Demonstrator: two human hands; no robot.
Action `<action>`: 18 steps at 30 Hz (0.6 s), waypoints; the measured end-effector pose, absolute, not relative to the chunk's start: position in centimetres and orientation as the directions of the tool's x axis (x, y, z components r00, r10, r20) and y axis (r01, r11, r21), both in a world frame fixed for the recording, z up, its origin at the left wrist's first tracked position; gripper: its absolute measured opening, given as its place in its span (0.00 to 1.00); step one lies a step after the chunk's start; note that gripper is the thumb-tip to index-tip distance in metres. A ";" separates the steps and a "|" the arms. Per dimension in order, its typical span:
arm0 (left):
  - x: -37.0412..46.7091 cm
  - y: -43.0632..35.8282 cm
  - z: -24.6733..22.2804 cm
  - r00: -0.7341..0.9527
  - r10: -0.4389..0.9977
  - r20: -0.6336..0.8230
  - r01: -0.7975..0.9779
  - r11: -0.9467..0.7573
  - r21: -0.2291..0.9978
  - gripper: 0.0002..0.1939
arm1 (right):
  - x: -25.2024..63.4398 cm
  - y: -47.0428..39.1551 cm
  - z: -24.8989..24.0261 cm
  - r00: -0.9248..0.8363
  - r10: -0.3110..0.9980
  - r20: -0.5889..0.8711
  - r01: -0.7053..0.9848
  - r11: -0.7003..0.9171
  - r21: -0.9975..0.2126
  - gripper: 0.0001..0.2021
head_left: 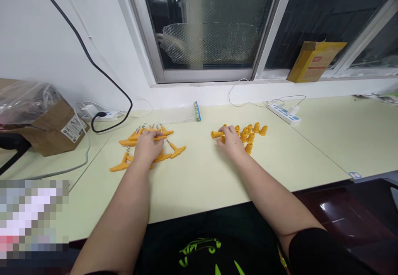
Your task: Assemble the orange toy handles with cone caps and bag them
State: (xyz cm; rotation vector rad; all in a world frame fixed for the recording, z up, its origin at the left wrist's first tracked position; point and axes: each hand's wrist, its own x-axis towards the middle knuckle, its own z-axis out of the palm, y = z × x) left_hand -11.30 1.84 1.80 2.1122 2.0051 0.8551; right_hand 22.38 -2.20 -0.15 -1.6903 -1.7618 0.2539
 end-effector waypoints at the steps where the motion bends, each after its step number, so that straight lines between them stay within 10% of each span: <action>1: -11.6 2.0 1.7 -0.055 0.933 0.355 0.891 -0.115 0.439 0.15 | 22.5 -2.1 -0.2 0.065 0.930 0.362 0.797 0.170 -0.580 0.15; 18: -10.6 2.5 0.9 -0.045 0.954 0.296 0.926 -0.071 0.370 0.19 | 21.6 -1.9 -0.6 -0.017 0.979 0.202 0.868 0.115 -0.483 0.18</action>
